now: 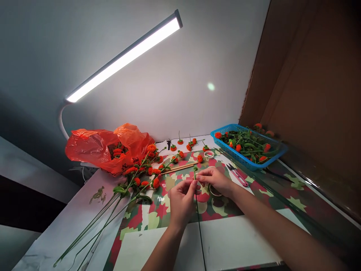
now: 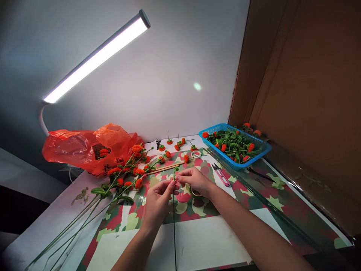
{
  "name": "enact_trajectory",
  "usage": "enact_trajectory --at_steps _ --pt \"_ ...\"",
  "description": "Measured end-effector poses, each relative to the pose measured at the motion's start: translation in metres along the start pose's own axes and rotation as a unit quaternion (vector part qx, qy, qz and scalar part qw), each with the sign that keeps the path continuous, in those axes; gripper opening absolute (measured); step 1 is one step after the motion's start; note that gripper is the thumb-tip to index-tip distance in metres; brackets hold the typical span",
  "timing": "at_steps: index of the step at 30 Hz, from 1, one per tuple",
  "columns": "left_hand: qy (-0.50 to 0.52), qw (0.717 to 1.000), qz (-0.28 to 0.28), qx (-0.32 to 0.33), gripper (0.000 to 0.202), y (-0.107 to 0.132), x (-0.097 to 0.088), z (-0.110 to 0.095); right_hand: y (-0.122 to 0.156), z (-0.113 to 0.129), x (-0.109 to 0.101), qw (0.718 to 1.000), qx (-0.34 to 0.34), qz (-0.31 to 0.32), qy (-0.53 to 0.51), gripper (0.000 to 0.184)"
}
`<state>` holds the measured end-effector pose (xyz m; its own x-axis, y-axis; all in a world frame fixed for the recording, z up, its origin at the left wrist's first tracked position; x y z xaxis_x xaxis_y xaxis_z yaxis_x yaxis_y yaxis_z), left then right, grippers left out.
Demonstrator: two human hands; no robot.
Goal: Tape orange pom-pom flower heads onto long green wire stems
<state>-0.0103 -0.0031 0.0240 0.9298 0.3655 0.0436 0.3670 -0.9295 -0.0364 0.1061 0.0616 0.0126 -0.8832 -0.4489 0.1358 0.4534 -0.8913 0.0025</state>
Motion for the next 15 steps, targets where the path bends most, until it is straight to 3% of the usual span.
enact_trajectory --at_steps 6,12,15 --pt "0.104 0.990 0.036 -0.086 0.023 0.000 -0.002 0.013 0.000 -0.011 0.001 0.994 0.073 0.051 -0.069 0.028" --pt "0.188 0.953 0.097 -0.215 0.028 0.002 0.008 0.026 0.000 -0.013 -0.001 0.980 0.146 0.062 -0.122 0.029" --pt "0.150 0.962 0.086 -0.209 0.031 0.005 0.008 0.026 -0.002 -0.012 -0.003 0.983 0.134 0.043 -0.120 0.027"
Point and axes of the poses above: each hand's wrist, its own y-axis away from the middle knuckle, its own x-axis out of the palm, z = x × y, the point moved 4 cm from there along -y, towards the middle knuckle, and after that the axes turned 10 degrees about -z, right-handed, at the moved point
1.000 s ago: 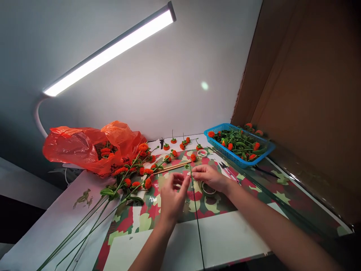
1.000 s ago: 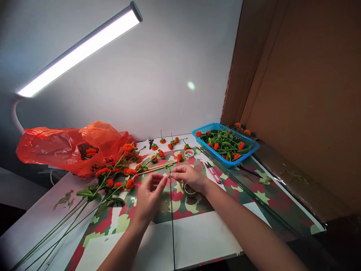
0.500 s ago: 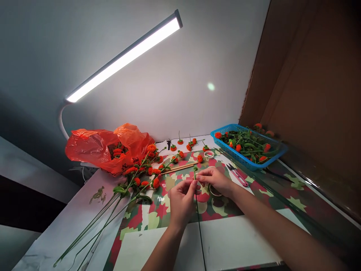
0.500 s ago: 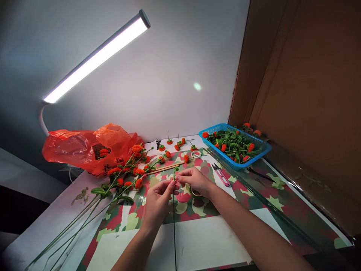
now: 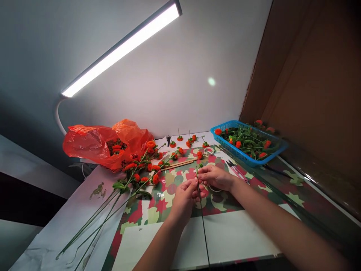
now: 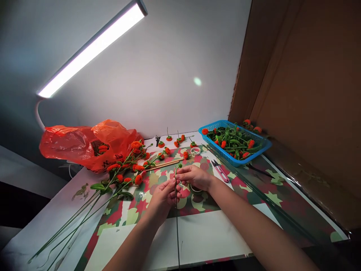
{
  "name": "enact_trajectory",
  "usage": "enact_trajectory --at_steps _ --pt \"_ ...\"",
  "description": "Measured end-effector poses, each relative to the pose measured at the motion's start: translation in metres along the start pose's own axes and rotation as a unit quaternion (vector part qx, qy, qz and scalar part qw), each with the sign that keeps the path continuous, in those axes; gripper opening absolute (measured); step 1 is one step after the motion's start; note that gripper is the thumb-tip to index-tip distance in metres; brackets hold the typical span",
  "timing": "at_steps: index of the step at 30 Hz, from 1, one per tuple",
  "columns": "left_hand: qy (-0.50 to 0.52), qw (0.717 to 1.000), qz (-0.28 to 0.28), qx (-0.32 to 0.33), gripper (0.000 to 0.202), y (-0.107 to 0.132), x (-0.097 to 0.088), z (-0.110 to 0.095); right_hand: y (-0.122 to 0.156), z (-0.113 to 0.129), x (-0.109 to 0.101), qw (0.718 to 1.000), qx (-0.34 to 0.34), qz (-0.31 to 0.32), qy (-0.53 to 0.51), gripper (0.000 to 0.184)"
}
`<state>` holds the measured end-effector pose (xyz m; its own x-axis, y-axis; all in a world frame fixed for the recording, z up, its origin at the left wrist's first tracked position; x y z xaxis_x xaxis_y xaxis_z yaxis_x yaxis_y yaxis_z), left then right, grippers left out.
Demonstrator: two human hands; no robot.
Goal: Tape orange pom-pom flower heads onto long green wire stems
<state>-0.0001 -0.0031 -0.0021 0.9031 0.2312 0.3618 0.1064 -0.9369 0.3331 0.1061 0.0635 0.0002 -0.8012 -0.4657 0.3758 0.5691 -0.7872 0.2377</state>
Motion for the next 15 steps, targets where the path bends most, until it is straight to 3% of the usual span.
enact_trajectory --at_steps 4,8,11,15 --pt "-0.164 0.970 -0.089 0.153 0.028 0.012 -0.004 -0.011 -0.002 0.001 -0.001 0.998 -0.048 -0.045 0.014 0.026" --pt "-0.234 0.940 -0.089 0.233 0.025 0.019 -0.002 -0.015 -0.001 0.002 0.002 0.996 -0.072 -0.040 0.034 0.024" --pt "-0.171 0.961 -0.061 0.207 0.024 0.016 -0.001 -0.013 0.002 0.003 0.004 0.998 -0.065 -0.013 0.021 0.026" --pt "-0.006 0.997 0.017 0.069 0.023 0.012 0.004 -0.005 0.003 0.002 0.005 0.998 -0.043 0.032 0.010 0.029"
Point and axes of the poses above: each hand's wrist, its own y-axis away from the middle knuckle, its own x-axis out of the palm, z = x × y, the point moved 4 cm from there along -y, towards the middle knuckle, and after that the axes turned 10 degrees about -z, right-handed, at the moved point
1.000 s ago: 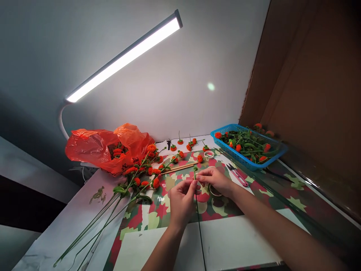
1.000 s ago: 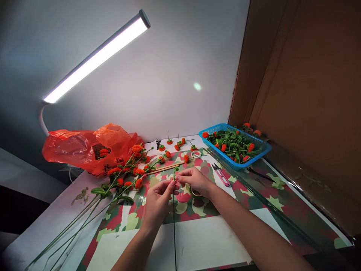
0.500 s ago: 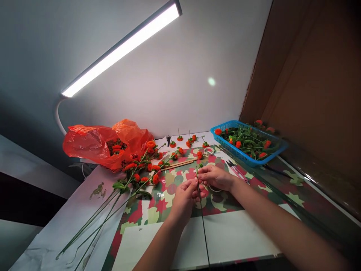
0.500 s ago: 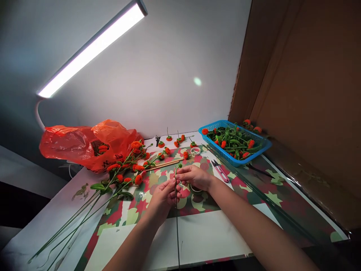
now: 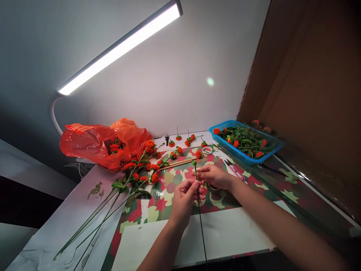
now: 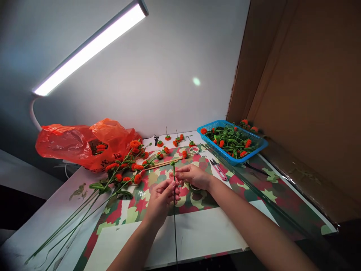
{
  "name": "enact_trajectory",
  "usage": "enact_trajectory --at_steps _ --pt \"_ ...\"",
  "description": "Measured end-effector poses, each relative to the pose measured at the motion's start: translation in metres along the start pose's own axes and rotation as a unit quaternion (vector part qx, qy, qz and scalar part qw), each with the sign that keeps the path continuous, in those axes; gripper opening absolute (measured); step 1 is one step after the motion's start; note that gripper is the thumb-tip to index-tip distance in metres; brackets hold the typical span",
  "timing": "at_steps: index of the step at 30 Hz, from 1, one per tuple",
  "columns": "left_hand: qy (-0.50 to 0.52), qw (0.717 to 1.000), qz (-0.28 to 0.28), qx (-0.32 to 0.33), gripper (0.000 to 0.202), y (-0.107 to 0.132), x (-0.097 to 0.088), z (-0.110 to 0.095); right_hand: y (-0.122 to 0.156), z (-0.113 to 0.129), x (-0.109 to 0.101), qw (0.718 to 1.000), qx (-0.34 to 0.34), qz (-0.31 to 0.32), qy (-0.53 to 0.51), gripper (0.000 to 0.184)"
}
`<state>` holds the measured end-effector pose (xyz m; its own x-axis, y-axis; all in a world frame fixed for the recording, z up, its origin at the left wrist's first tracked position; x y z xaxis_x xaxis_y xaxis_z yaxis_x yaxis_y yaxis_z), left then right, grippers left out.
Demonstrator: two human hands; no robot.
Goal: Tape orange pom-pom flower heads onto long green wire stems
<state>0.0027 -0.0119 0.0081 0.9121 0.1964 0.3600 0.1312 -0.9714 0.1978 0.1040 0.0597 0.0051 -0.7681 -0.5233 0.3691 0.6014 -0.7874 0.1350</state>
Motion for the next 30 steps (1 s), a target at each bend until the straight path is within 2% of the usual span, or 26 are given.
enact_trajectory --at_steps 3,6,9,12,15,17,20,23,26,28,30 --pt "0.101 0.988 0.050 -0.101 0.026 0.001 0.005 0.005 -0.001 -0.001 0.000 0.999 -0.005 0.040 0.006 0.030" --pt "0.111 0.984 0.064 -0.127 0.029 0.001 0.005 0.007 -0.003 0.000 -0.001 0.999 -0.027 0.036 0.014 0.029" --pt "0.008 0.999 0.016 -0.035 0.030 -0.001 -0.001 0.004 -0.004 0.002 -0.005 0.997 -0.052 -0.016 0.045 0.027" --pt "-0.115 0.989 -0.042 0.085 0.026 -0.002 -0.005 -0.003 -0.003 0.004 -0.008 0.993 -0.064 -0.055 0.083 0.025" --pt "-0.126 0.984 -0.043 0.122 0.021 -0.002 -0.004 -0.007 -0.002 0.006 -0.009 0.992 -0.066 -0.053 0.096 0.025" --pt "-0.080 0.992 -0.027 0.097 0.021 -0.002 -0.003 -0.006 -0.001 0.006 -0.008 0.993 -0.068 -0.033 0.088 0.025" --pt "0.018 1.000 0.011 0.005 0.023 -0.004 -0.002 -0.001 0.000 0.006 -0.005 0.996 -0.059 0.008 0.066 0.027" --pt "0.104 0.989 0.049 -0.090 0.027 -0.005 0.001 0.005 0.001 0.005 -0.001 0.997 -0.040 0.045 0.041 0.029" --pt "0.133 0.977 0.068 -0.152 0.029 -0.005 0.002 0.009 0.001 0.003 0.001 0.998 -0.021 0.051 0.028 0.030" --pt "0.102 0.981 0.065 -0.153 0.029 -0.006 0.001 0.009 0.000 0.002 0.000 0.999 -0.016 0.025 0.022 0.029" --pt "0.036 0.993 0.029 -0.104 0.031 -0.007 -0.003 0.005 -0.001 0.002 -0.003 0.999 -0.025 -0.011 0.026 0.027"
Point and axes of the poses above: each hand's wrist, its own y-axis away from the middle knuckle, its own x-axis out of the palm, z = x × y, the point moved 4 cm from there along -y, towards the middle knuckle, and after that the axes turned 10 degrees about -z, right-handed, at the moved point
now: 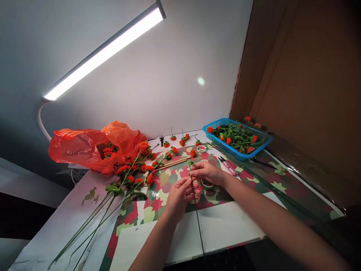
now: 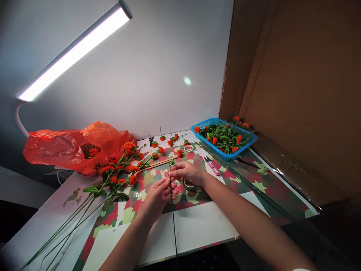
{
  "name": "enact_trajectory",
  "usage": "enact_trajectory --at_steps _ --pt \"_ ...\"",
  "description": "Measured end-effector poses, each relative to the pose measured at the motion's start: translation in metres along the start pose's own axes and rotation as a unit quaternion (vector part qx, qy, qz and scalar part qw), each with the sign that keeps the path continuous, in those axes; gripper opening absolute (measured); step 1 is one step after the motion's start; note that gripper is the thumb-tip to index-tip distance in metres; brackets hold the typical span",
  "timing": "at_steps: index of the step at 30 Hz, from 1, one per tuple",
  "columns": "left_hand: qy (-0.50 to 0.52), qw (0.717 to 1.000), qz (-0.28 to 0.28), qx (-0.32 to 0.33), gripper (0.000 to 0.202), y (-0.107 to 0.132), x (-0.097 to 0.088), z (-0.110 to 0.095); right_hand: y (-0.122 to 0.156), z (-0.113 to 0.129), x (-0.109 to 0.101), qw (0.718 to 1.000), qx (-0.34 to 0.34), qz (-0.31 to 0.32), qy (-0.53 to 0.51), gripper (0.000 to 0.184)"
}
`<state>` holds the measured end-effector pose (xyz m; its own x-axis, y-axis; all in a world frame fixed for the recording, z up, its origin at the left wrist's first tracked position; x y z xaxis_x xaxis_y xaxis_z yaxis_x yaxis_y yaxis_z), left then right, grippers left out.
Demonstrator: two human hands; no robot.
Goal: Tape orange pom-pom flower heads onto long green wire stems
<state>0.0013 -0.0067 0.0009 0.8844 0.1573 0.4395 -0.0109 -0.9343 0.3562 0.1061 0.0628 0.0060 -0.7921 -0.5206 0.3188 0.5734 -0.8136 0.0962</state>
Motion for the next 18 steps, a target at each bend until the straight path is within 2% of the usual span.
enact_trajectory --at_steps 2,4,6,8,10,13,16,18 --pt "-0.078 0.992 -0.064 0.081 0.033 0.001 -0.004 -0.007 -0.001 0.001 -0.001 0.999 -0.018 -0.028 0.022 0.025" --pt "-0.150 0.972 -0.104 0.148 0.031 0.003 -0.006 -0.015 -0.001 0.002 -0.001 0.998 -0.031 -0.040 0.046 0.025" --pt "-0.190 0.960 -0.100 0.180 0.028 0.004 -0.004 -0.019 0.000 0.005 0.000 0.997 -0.034 -0.041 0.058 0.026" --pt "-0.180 0.963 -0.079 0.183 0.025 0.003 -0.002 -0.019 0.002 0.007 0.002 0.997 -0.035 -0.027 0.059 0.027" --pt "-0.121 0.979 -0.060 0.153 0.023 0.002 -0.002 -0.017 0.005 0.010 0.004 0.997 -0.040 0.002 0.059 0.027" --pt "0.016 0.998 -0.034 0.049 0.025 -0.001 -0.003 -0.007 0.006 0.011 0.007 0.997 -0.040 0.037 0.059 0.028" --pt "0.112 0.992 -0.014 -0.047 0.029 -0.001 -0.002 0.001 0.006 0.008 0.008 0.996 -0.040 0.046 0.061 0.027" --pt "0.128 0.989 -0.008 -0.073 0.029 -0.002 -0.001 0.004 0.004 0.007 0.006 0.996 -0.042 0.046 0.061 0.027"
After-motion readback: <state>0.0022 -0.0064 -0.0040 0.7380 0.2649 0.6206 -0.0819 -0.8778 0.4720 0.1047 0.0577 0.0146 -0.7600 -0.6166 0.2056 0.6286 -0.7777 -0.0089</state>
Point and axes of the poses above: each hand's wrist, its own y-axis away from the middle knuckle, its own x-axis out of the palm, z = x × y, the point moved 4 cm from there along -y, towards the middle knuckle, and after that the axes turned 10 degrees about -z, right-handed, at the moved point
